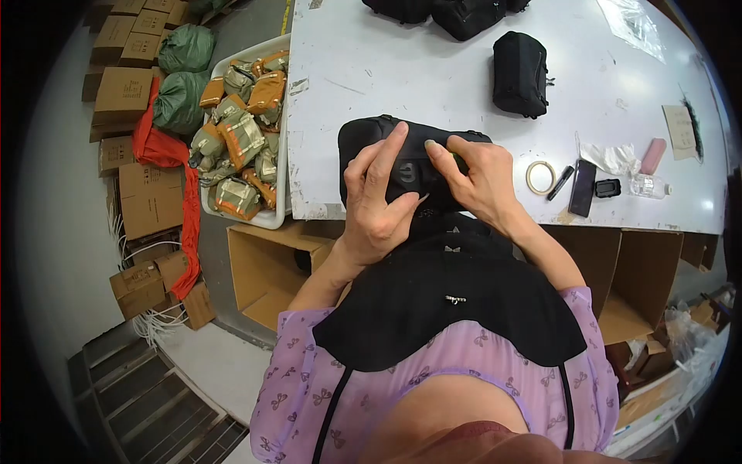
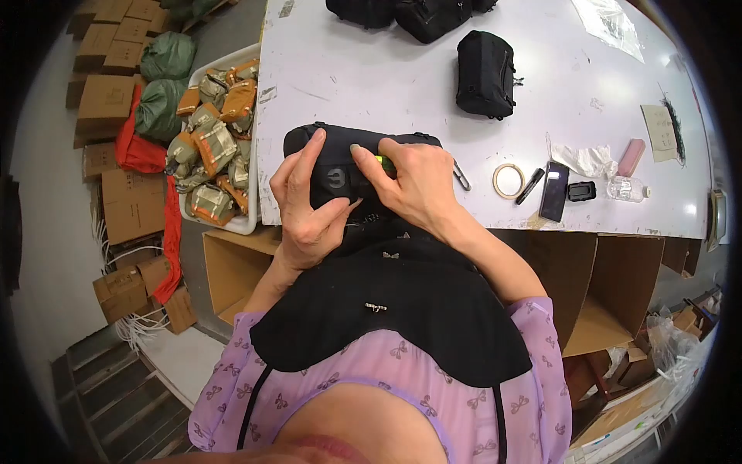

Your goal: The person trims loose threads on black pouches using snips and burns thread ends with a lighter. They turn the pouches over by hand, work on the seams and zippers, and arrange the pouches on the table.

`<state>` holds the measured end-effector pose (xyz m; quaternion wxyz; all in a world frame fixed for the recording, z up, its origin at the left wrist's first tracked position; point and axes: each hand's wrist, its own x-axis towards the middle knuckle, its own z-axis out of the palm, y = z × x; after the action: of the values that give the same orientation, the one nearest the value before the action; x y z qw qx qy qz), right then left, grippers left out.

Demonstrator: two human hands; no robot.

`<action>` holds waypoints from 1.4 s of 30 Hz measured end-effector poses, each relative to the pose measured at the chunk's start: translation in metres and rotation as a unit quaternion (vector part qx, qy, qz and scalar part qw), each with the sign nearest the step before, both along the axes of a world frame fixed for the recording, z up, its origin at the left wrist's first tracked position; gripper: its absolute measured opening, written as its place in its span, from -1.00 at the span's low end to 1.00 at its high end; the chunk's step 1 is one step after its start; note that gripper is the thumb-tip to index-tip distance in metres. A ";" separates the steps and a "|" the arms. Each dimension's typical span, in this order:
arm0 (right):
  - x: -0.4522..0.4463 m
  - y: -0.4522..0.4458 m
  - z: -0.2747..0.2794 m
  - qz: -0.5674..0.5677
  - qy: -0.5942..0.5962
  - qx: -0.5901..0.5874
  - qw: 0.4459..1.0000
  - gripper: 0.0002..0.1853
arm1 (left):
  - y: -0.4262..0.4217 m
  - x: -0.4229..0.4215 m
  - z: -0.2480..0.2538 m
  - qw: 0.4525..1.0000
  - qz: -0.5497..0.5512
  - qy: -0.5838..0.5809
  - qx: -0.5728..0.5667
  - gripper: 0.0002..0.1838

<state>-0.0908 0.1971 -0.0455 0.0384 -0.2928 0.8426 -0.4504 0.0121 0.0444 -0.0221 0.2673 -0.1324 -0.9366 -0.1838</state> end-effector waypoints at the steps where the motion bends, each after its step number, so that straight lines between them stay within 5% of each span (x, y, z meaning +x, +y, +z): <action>1: 0.001 -0.001 -0.002 -0.001 0.008 -0.002 1.000 -0.49 | 0.000 0.000 0.000 1.000 -0.002 0.001 0.000 -0.83; 9: 0.006 -0.004 -0.007 -0.007 0.063 0.018 0.998 -0.54 | 0.002 0.000 0.001 1.000 -0.003 -0.013 0.017 -0.84; 12: -0.001 0.001 -0.008 -0.012 -0.013 -0.041 0.999 -0.52 | 0.003 0.002 0.012 0.995 0.047 -0.058 0.066 -0.84; 15: -0.022 0.028 -0.005 -0.048 -0.281 -0.213 0.934 -0.53 | -0.009 0.005 0.007 0.979 0.090 -0.081 0.165 -0.85; 17: -0.037 0.045 -0.017 -0.066 -0.212 -0.257 0.940 -0.55 | -0.015 0.010 0.004 0.955 0.127 -0.099 0.249 -0.86; 19: -0.037 0.056 -0.028 -0.074 -0.271 -0.212 0.936 -0.65 | -0.024 0.013 0.004 0.955 0.124 -0.092 0.253 -0.85; 22: -0.021 0.061 -0.036 -0.006 -0.358 -0.207 0.911 -0.54 | -0.023 0.013 0.003 0.953 0.115 -0.052 0.274 -0.77; 25: -0.005 0.055 -0.040 0.020 -0.305 -0.233 0.923 -0.40 | -0.022 0.013 -0.003 0.947 0.105 -0.018 0.304 -0.76; 26: -0.004 0.057 -0.039 0.015 -0.319 -0.210 0.924 -0.65 | -0.023 0.012 -0.002 0.950 0.103 -0.015 0.293 -0.75; 42: 0.007 0.056 -0.031 0.007 -0.271 -0.267 0.925 -0.72 | -0.031 0.016 0.004 0.970 0.110 -0.042 0.211 -0.73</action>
<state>-0.0840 0.2531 -0.0769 0.1885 -0.1648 0.6465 -0.7206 0.0282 0.0132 -0.0183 0.2686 0.0389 -0.8957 -0.3522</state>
